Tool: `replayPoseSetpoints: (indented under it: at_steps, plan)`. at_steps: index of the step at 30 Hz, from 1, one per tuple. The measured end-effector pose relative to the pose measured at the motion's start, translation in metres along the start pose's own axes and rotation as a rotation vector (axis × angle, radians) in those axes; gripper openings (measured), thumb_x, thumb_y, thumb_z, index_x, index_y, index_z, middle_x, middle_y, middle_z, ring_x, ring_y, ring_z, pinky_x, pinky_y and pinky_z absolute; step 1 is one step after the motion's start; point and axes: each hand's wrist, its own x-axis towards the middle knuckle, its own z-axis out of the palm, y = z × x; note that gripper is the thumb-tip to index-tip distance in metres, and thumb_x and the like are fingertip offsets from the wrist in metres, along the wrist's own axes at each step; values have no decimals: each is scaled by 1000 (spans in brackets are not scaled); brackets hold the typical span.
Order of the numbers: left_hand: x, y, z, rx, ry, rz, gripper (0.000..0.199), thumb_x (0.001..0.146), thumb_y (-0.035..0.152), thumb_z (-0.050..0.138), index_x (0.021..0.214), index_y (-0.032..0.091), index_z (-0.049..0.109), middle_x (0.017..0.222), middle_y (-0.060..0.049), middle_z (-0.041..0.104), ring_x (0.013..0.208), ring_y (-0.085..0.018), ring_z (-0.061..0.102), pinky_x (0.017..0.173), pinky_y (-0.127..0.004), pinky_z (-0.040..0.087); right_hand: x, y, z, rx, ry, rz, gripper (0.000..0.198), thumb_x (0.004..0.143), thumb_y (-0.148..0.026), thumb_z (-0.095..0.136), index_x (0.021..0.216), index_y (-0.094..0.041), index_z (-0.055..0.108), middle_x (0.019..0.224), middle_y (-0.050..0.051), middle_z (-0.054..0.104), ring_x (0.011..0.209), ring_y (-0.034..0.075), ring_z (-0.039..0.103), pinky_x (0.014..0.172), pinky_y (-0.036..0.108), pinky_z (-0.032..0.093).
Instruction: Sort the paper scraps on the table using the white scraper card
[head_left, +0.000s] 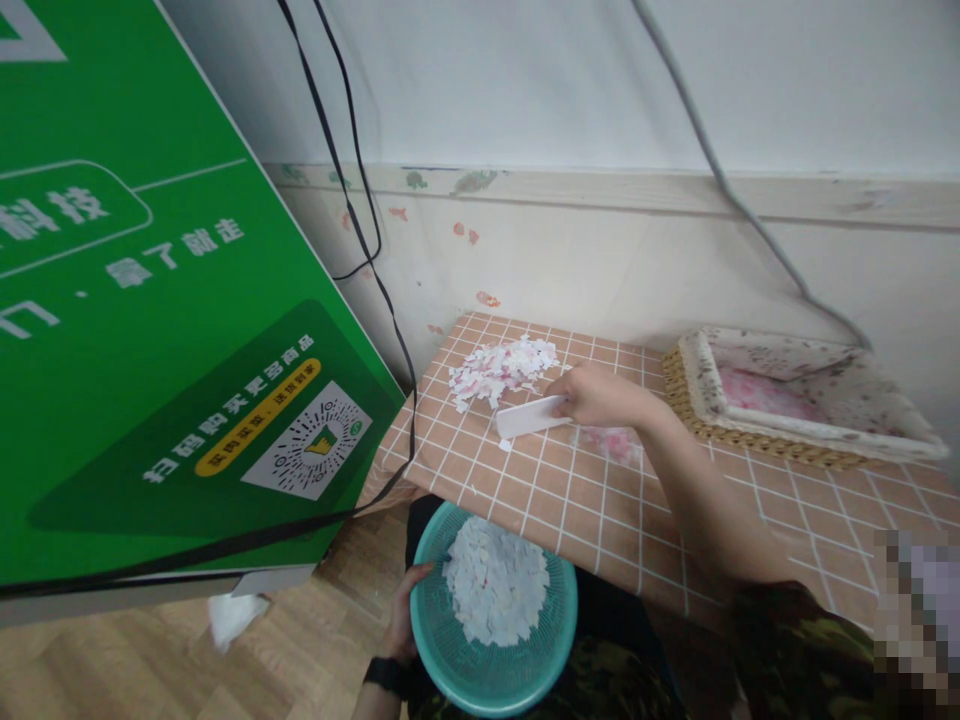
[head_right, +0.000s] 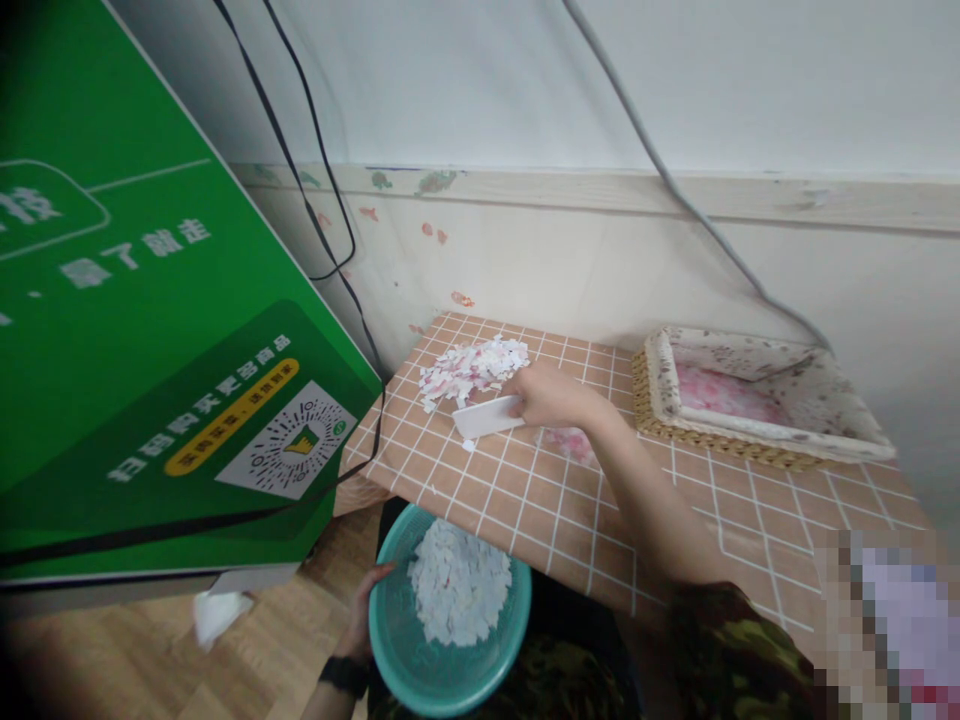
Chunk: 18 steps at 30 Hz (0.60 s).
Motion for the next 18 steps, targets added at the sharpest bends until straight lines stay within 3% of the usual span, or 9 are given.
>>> replayPoseSetpoints:
  at_steps: [8,18]
  plan:
    - [3,-1,-3,-28,8,-20,24,71,29,64,81,8,70,62,-9,72,53,-21,63,55,-33,48,-5,0,-4,-32,-31,0,8,68,-15,54,62,-15,59,54,0,52,52,9,41,51,26,22]
    - [0,0,-1,-27,17,-12,27,70,28,64,85,6,69,63,-11,72,54,-22,64,57,-34,49,-2,-6,-2,-30,-30,-8,9,69,-15,53,66,-16,62,58,1,56,55,10,43,53,26,23]
